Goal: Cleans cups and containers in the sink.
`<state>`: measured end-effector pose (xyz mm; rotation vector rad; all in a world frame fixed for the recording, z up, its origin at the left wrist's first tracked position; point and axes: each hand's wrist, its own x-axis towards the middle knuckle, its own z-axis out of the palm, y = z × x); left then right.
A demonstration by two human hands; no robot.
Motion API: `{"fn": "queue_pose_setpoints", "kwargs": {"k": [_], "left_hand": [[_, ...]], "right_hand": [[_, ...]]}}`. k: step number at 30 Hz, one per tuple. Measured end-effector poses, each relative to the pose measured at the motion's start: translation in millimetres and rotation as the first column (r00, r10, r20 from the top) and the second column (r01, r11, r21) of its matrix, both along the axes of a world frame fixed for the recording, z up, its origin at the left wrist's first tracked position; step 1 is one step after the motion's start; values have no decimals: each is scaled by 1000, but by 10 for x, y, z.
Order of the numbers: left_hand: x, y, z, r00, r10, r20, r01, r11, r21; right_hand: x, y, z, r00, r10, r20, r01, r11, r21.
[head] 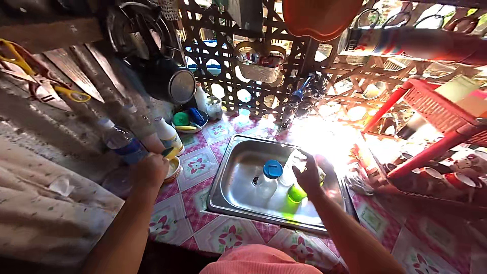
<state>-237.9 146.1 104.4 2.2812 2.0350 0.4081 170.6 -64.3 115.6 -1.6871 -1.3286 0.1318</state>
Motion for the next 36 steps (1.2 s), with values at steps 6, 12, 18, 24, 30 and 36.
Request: {"fn": "queue_pose_setpoints", "kwargs": {"k": [6, 12, 18, 24, 30, 36], "left_hand": [[1236, 5, 224, 703, -384, 599, 482, 876, -4], [2505, 131, 80, 545, -118, 830, 651, 684, -330], [3094, 251, 63, 625, -312, 716, 724, 573, -383], [3413, 359, -28, 655, -480, 584, 745, 537, -396], [3436, 417, -71, 640, -545, 542, 762, 539, -358], [3258, 622, -118, 576, -603, 552, 792, 578, -195]], "right_hand": [[206, 1011, 1064, 881, -5, 474, 63, 992, -106], [121, 1563, 1027, 861, -111, 497, 318, 880, -354], [265, 1643, 984, 874, -136, 466, 302, 904, -302], [385, 1612, 1033, 890, -1, 456, 173, 926, -335], [619, 1561, 851, 987, -115, 113, 108, 992, 67], [1006, 1420, 320, 958, 139, -251, -261, 782, -566]]}}
